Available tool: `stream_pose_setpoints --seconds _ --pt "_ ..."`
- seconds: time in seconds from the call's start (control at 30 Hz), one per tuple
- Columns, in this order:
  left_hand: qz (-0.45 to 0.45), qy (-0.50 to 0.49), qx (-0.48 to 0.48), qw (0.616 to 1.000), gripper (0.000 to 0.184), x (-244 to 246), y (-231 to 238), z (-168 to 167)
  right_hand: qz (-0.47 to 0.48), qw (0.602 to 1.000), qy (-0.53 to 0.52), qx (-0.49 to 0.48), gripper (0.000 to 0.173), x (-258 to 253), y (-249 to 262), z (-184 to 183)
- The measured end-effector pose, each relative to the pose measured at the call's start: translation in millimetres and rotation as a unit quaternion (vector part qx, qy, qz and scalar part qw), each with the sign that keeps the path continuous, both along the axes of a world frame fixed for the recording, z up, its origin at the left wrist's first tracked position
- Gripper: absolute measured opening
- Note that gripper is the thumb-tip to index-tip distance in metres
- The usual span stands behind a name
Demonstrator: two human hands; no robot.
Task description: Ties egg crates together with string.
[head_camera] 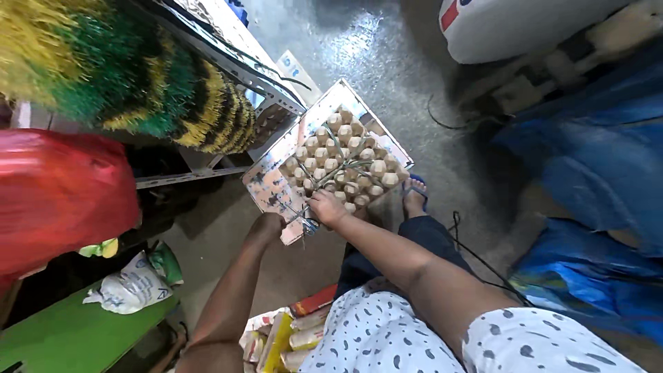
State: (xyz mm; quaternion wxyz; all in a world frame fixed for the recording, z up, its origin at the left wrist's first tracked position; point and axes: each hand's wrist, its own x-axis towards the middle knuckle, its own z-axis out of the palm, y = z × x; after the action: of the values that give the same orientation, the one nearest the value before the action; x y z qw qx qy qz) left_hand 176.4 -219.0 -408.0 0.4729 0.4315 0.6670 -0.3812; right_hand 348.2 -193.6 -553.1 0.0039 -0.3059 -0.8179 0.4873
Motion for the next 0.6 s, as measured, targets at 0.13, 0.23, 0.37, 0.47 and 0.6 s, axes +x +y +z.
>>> stream_pose_setpoints --seconds 0.13,0.23,0.37,0.47,0.6 --pt "-0.083 0.089 0.244 0.962 0.022 16 35 -29 -0.210 0.971 0.004 -0.116 0.025 8 -16 11" --pt "-0.132 -0.039 0.468 0.873 0.029 32 49 -81 -0.358 0.909 -0.005 -0.216 0.026 13 -27 18" --pt "-0.059 -0.114 0.526 0.841 0.021 63 49 -132 -0.478 0.810 -0.006 -0.340 0.030 12 -38 15" --pt "0.025 -0.083 0.460 0.884 0.024 77 39 -131 -0.541 0.722 0.028 -0.430 0.031 5 -40 16" --pt "0.104 -0.118 0.301 0.941 0.037 67 50 -120 -0.559 0.680 0.049 -0.472 0.036 -2 -40 18"
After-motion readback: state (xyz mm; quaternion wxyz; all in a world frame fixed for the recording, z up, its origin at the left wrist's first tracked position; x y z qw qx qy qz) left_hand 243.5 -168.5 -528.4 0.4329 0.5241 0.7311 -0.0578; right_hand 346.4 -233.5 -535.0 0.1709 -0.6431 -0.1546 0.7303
